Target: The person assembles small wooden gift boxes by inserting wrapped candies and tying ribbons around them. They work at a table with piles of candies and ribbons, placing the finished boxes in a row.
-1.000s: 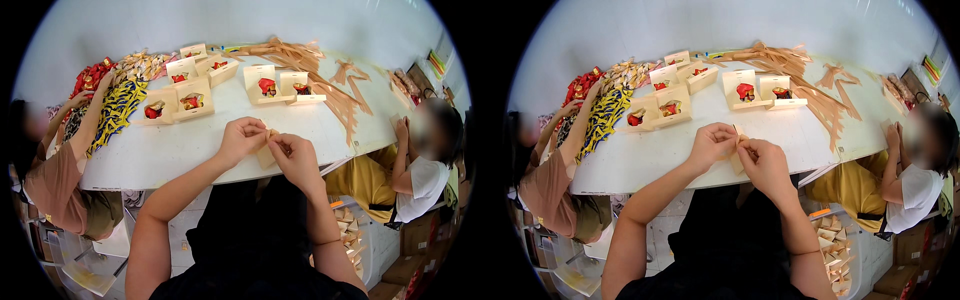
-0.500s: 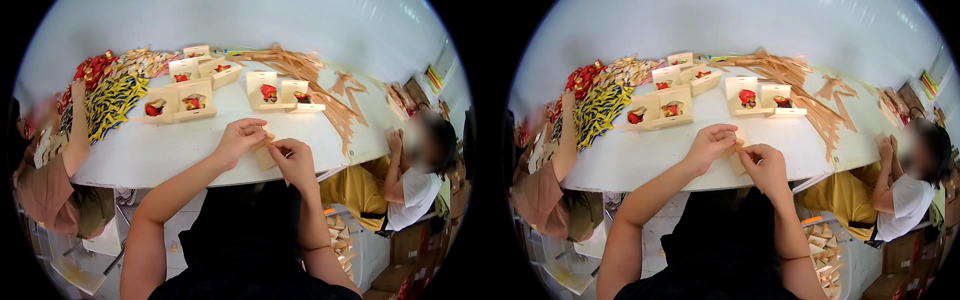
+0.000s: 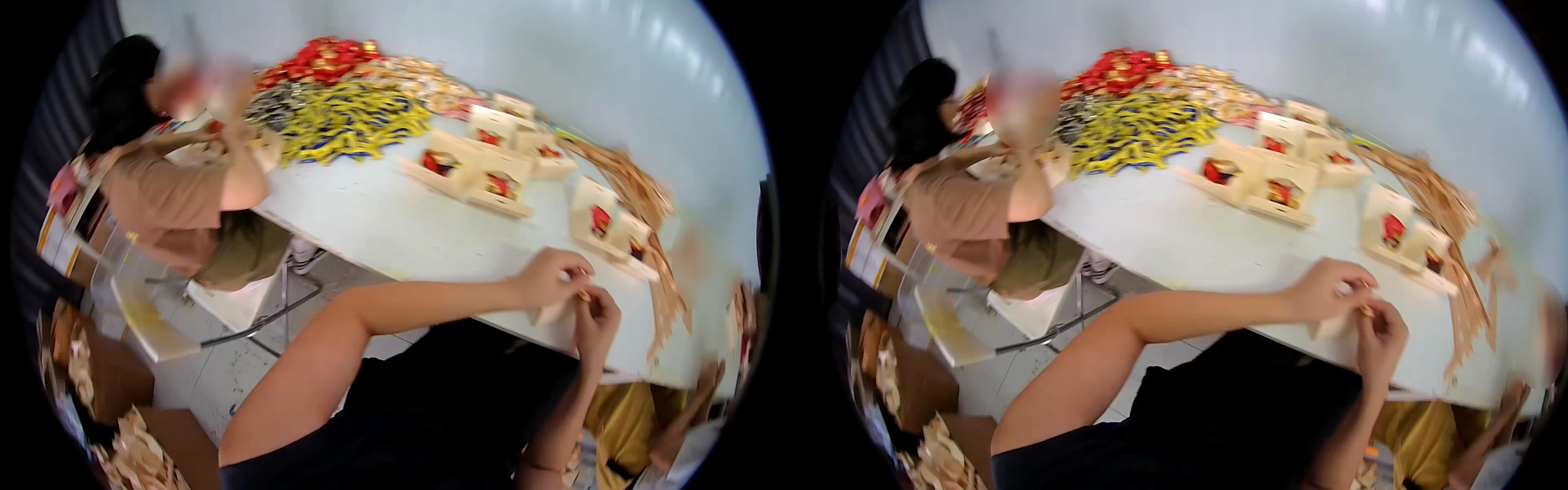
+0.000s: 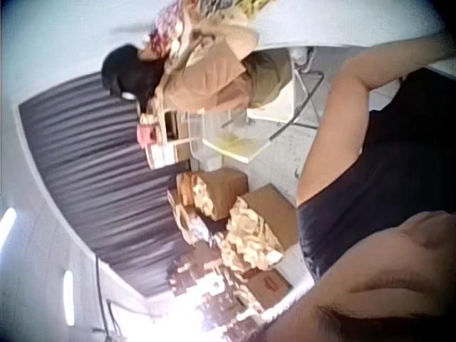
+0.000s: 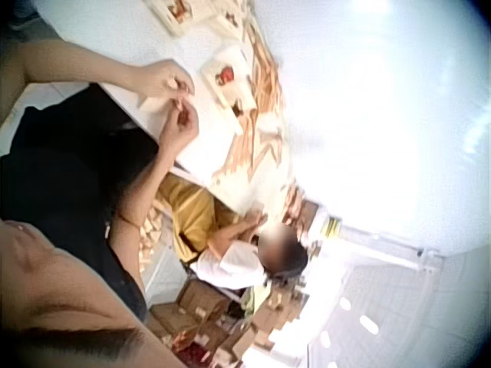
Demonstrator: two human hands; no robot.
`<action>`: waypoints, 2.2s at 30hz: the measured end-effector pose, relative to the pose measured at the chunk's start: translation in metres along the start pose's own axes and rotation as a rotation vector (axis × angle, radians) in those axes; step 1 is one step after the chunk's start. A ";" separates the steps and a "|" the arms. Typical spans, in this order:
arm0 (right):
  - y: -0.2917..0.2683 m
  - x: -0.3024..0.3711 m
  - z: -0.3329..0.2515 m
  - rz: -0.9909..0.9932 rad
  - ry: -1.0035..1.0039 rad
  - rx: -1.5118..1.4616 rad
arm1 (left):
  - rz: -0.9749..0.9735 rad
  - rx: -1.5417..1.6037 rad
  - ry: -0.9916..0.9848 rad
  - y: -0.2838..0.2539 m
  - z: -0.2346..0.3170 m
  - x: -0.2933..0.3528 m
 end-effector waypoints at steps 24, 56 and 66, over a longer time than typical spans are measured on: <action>-0.014 0.010 -0.002 0.198 -0.035 -0.122 | 0.300 -0.134 -0.232 -0.011 -0.022 -0.013; -0.022 -0.092 0.034 -0.100 -0.787 0.908 | 0.288 -0.044 -0.259 -0.015 -0.064 -0.024; -0.026 0.010 -0.048 -0.376 -0.801 0.755 | 0.291 0.374 -0.451 -0.029 -0.102 -0.034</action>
Point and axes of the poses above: each hand's wrist, its own x-axis away from the middle knuckle, its own y-axis out of the palm, z = x × y, the point moved 5 cm from there along -x, towards the middle knuckle, and after that the axes turned 11 degrees about -y, right-handed, at the moved point
